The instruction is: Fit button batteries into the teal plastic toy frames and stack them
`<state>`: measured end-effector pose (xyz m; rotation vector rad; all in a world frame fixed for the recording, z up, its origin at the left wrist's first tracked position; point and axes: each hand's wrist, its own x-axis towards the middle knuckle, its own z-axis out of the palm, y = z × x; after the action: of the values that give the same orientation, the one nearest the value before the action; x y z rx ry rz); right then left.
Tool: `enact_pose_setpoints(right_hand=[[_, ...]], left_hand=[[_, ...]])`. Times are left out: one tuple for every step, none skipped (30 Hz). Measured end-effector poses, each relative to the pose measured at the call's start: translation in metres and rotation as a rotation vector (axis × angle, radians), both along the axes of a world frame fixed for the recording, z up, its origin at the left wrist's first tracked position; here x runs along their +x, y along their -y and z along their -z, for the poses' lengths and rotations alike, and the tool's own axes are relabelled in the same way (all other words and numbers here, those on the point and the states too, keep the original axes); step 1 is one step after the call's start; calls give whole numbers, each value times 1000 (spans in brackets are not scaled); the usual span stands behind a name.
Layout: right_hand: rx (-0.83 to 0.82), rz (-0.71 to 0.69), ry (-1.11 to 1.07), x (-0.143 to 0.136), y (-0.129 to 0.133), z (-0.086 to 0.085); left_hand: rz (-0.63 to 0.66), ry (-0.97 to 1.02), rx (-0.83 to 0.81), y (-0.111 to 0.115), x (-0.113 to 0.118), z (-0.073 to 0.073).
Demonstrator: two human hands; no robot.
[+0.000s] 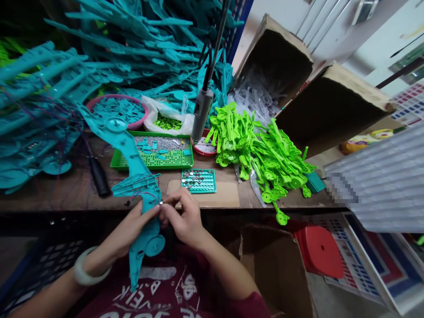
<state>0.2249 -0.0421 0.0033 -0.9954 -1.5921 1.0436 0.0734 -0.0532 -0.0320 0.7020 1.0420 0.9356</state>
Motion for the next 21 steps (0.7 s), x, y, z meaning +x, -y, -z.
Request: enact_pose_setpoints(right_hand=[[95, -8, 111, 1, 3, -1], [183, -31, 229, 2, 6, -2], [258, -59, 351, 1, 9, -2], [322, -76, 469, 1, 12, -2], [374, -80, 579, -1, 13, 0], [417, -76, 681, -2, 13, 1], [450, -73, 773, -4, 13, 3], [473, -74, 853, -5, 12, 4], [485, -85, 917, -6, 11, 5], [487, -100, 959, -6, 11, 6], [474, -114, 973, -5, 11, 6], [448, -128, 958, -3, 11, 5], [415, -141, 917, -1, 12, 3], [384, -148, 858, 1, 12, 2], [362, -145, 792, 3, 13, 1], [348, -129, 732, 4, 14, 0], [341, -106, 684, 4, 15, 0], [337, -80, 651, 3, 15, 1], [332, -55, 632, 1, 16, 3], [327, -34, 627, -2, 18, 6], [325, -15, 631, -6, 20, 10]], left_hand=[[-14, -17, -3, 0, 0, 1], [-28, -34, -1, -1, 0, 2], [-44, -50, 8, -2, 0, 3], [-61, -67, 20, -3, 0, 4], [-76, -86, 37, -3, 0, 6], [-88, -107, 54, -4, 0, 7], [-94, -132, 71, -4, 1, 8], [-87, -157, 86, -4, 2, 10], [-67, -180, 98, -4, 2, 11], [-37, -202, 108, -4, 2, 12], [-5, -224, 116, -4, 2, 13], [17, -249, 119, -4, 2, 13], [25, -272, 125, -4, 2, 13], [20, -292, 135, -4, 1, 13], [4, -311, 147, -4, 1, 12], [-12, -327, 158, -4, 1, 11], [-24, -339, 166, -5, 1, 9], [-30, -347, 170, -5, 1, 8], [-33, -349, 169, -6, 2, 7], [-36, -344, 162, -6, 2, 7], [-41, -333, 153, -6, 3, 7]])
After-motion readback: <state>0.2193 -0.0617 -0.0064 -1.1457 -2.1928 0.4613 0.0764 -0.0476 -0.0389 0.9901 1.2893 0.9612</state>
